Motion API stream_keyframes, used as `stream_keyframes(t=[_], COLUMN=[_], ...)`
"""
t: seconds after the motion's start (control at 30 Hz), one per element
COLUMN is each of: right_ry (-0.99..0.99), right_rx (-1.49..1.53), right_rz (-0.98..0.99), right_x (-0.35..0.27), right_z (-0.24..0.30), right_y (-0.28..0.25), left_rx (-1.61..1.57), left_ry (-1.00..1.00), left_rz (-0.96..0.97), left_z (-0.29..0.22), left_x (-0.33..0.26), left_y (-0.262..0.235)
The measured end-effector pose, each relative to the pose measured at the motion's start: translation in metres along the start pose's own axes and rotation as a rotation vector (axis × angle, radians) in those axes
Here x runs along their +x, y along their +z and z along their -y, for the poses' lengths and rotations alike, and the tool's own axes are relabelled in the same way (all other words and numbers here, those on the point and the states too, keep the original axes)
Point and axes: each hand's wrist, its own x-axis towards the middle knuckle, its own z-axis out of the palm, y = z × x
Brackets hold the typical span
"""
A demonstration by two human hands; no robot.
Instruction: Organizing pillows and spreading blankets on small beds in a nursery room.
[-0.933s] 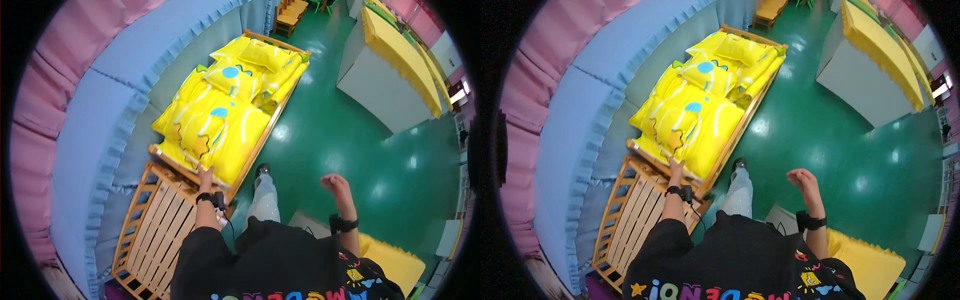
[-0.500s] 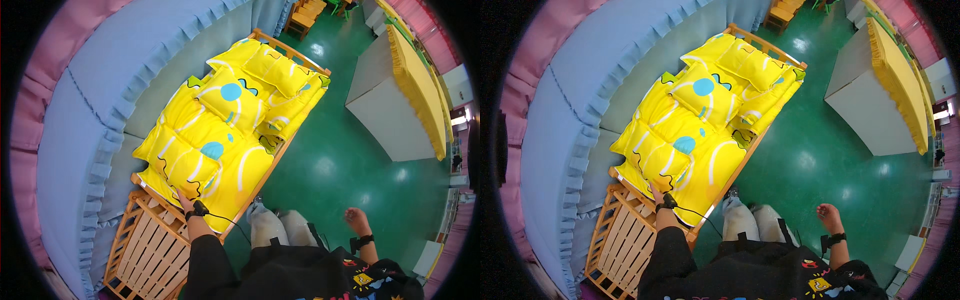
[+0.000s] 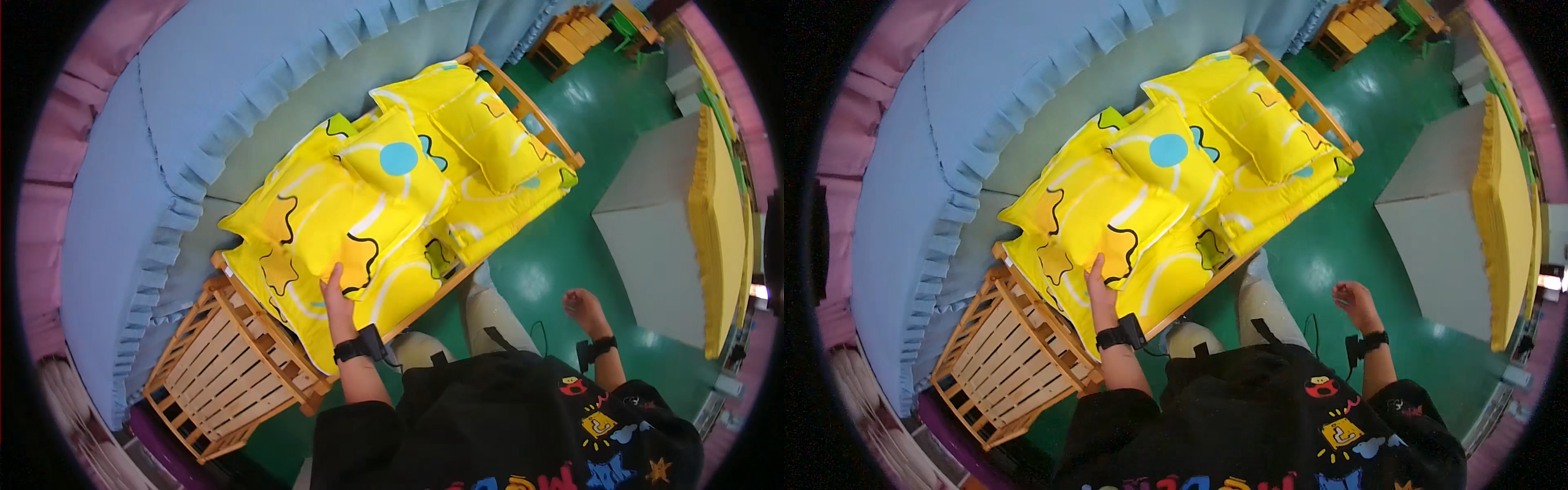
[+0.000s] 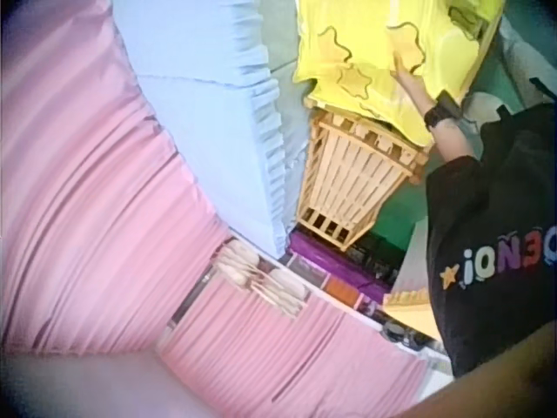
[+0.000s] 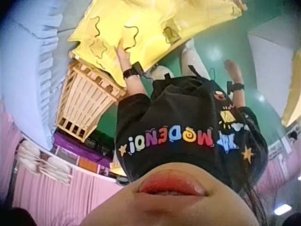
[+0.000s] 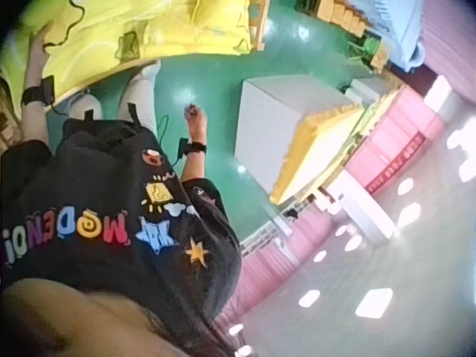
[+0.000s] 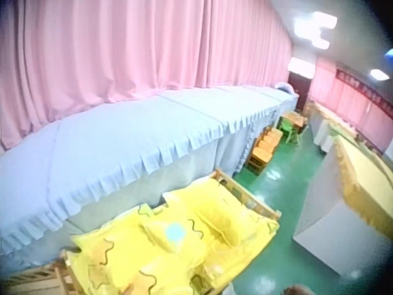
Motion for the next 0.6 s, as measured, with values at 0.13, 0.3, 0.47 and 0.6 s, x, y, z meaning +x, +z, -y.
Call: stream_keyframes(t=[0.13, 0.3, 0.47, 0.6], right_ry=[-0.092, -0.073, -0.014, 0.015], right_rx=[-0.104, -0.056, -0.107, -0.154], right_rz=[0.057, 0.104, 0.029, 0.028], right_x=[0.078, 0.141, 0.213, 0.247], right_z=[0.083, 0.138, 0.141, 0.124], right_y=[-0.012, -0.024, -0.012, -0.010], left_rx=[0.010, 0.131, 0.631, 0.676], left_ry=[-0.063, -0.075, -0.119, -0.095], left_rz=[0.082, 0.074, 0.186, 0.220], left_z=[0.055, 0.141, 0.168, 0.156], left_x=[0.012, 0.084, 0.149, 0.168], left_y=[0.060, 0.124, 0.095, 0.135])
